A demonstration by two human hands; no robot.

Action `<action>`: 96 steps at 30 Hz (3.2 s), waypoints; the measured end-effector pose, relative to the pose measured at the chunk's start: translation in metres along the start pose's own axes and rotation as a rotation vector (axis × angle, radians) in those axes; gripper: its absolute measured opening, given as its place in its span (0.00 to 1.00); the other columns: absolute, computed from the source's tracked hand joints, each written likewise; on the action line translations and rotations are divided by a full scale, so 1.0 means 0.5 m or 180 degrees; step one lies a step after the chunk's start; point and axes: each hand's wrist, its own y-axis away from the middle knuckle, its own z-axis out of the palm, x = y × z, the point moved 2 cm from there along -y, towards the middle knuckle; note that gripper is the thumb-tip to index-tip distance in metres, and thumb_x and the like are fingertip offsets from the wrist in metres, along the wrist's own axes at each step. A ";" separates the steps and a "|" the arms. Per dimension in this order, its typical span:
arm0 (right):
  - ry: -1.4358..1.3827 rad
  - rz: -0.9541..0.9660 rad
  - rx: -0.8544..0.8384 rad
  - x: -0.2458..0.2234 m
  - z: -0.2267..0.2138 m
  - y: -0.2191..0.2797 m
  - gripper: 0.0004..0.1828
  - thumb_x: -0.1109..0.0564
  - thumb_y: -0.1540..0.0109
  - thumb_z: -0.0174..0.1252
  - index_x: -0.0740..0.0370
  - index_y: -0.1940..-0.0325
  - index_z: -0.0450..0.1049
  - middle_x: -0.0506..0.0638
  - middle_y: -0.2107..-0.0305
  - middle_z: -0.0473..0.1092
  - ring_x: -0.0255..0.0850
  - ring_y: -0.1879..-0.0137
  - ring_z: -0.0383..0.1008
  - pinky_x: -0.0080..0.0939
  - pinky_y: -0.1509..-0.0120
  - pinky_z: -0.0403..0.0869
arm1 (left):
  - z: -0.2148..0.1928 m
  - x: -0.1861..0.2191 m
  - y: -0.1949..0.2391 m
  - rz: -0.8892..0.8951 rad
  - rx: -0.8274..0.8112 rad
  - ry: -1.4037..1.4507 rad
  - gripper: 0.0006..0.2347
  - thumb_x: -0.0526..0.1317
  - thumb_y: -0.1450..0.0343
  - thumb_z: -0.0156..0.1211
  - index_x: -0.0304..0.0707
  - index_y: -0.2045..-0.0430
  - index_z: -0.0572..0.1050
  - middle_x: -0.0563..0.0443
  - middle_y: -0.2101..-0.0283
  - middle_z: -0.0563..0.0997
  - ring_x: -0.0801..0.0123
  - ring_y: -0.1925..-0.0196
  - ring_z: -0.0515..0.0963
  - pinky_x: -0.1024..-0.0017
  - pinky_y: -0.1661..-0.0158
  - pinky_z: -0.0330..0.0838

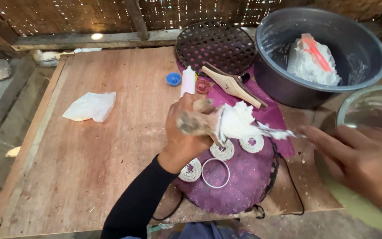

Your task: The person is shaping and assembling cracker dough by pressing white dough patterns onto a purple tray and using various wooden molds and tools to form consistent shapes.

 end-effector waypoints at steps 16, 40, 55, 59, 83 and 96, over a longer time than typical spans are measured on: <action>0.0075 0.0716 0.0397 -0.162 0.002 0.078 0.18 0.53 0.39 0.63 0.45 0.44 0.81 0.46 0.82 0.66 0.42 0.79 0.69 0.47 0.73 0.67 | -0.037 -0.053 -0.007 -0.0044 0.0391 -0.0846 0.12 0.48 0.36 0.72 0.47 0.64 0.82 0.50 0.63 0.75 0.54 0.61 0.75 0.56 0.65 0.66; -0.2685 0.1537 0.1419 -0.215 0.250 0.046 0.14 0.60 0.30 0.55 0.63 0.40 0.74 0.55 0.64 0.77 0.31 0.63 0.77 0.32 0.61 0.74 | 0.106 0.002 0.029 -0.0634 0.1331 0.1526 0.20 0.46 0.33 0.72 0.41 0.51 0.73 0.47 0.52 0.69 0.60 0.52 0.77 0.64 0.52 0.74; -0.0757 0.1812 0.0743 0.164 0.256 0.061 0.17 0.46 0.28 0.57 0.61 0.60 0.80 0.64 0.71 0.74 0.59 0.65 0.76 0.55 0.62 0.72 | -0.019 -0.133 0.040 -0.0561 0.1358 0.0173 0.19 0.46 0.34 0.72 0.41 0.54 0.75 0.48 0.55 0.73 0.62 0.55 0.78 0.63 0.55 0.74; 0.0398 0.1773 0.0323 0.287 0.281 -0.076 0.18 0.42 0.28 0.61 0.59 0.52 0.81 0.64 0.67 0.75 0.62 0.62 0.77 0.58 0.60 0.74 | -0.027 -0.181 0.071 -0.0947 0.1685 0.0704 0.18 0.46 0.34 0.72 0.42 0.54 0.75 0.48 0.55 0.75 0.62 0.55 0.78 0.63 0.55 0.74; -0.7067 0.2572 0.0704 -0.162 0.309 0.203 0.42 0.29 0.35 0.55 0.70 0.37 0.65 0.62 0.64 0.70 0.49 0.62 0.72 0.48 0.62 0.73 | 0.079 -0.088 0.174 -0.0264 -0.0471 0.1294 0.16 0.49 0.36 0.71 0.45 0.59 0.79 0.52 0.60 0.81 0.64 0.60 0.80 0.60 0.59 0.73; -0.4323 0.0961 0.0440 -0.218 0.191 0.181 0.52 0.40 0.38 0.58 0.72 0.23 0.41 0.65 0.40 0.61 0.54 0.35 0.69 0.53 0.35 0.73 | 0.006 0.017 0.226 0.0587 -0.1044 0.1023 0.21 0.52 0.39 0.71 0.46 0.55 0.80 0.51 0.62 0.82 0.58 0.60 0.82 0.59 0.59 0.73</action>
